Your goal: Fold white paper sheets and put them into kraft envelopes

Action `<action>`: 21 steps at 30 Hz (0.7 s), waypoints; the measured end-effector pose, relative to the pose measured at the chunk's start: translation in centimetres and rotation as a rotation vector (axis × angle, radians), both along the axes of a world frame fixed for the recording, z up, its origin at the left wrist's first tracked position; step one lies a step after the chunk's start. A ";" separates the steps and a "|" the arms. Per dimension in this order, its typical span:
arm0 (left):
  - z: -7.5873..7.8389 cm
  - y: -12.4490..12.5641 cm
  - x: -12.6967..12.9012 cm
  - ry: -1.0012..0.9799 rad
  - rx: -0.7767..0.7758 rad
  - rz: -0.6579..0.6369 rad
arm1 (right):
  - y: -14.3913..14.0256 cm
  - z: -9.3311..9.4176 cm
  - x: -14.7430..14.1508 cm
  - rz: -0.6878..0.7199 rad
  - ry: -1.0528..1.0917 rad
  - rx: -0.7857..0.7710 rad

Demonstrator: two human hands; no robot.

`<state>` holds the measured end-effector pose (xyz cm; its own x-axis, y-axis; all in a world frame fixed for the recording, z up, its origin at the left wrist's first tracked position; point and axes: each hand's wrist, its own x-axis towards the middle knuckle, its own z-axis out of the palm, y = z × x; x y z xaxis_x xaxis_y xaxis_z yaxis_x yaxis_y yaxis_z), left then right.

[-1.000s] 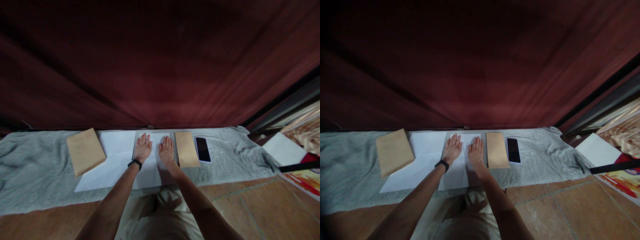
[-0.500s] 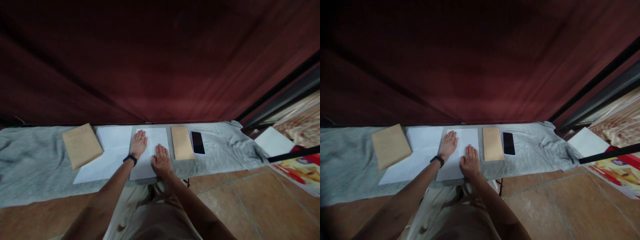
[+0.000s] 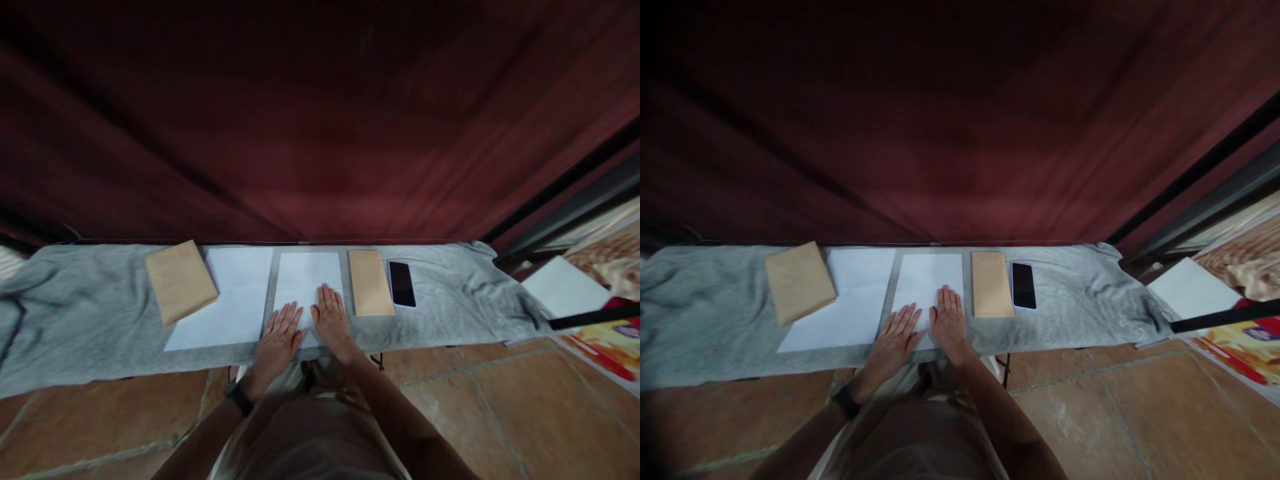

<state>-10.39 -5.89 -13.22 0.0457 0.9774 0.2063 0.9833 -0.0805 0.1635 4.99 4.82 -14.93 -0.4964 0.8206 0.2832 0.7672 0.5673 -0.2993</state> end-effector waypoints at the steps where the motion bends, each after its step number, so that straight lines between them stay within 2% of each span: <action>1: 0.0 -0.5 -0.3 -0.006 -0.001 0.016 | -0.2 0.1 0.2 0.001 0.001 0.000; 8: -0.7 -3.3 -0.7 -0.021 0.030 0.098 | -2.3 0.1 4.2 0.070 -0.005 -0.007; 13: -0.5 -4.4 -0.7 0.009 0.014 0.066 | -3.6 -0.2 8.3 0.154 -0.013 0.000; 17: -0.1 -4.5 -1.1 0.047 -0.033 0.012 | -3.9 0.0 10.2 0.247 -0.022 0.019; 21: 0.9 -3.6 -1.0 0.052 -0.120 -0.044 | -3.9 0.2 10.6 0.260 -0.014 0.008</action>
<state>-11.37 -9.50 -12.37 0.0963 0.9918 0.0840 0.9866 -0.1063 0.1235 15.60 0.91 -14.72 -0.6939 0.6631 0.2806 0.5996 0.7480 -0.2846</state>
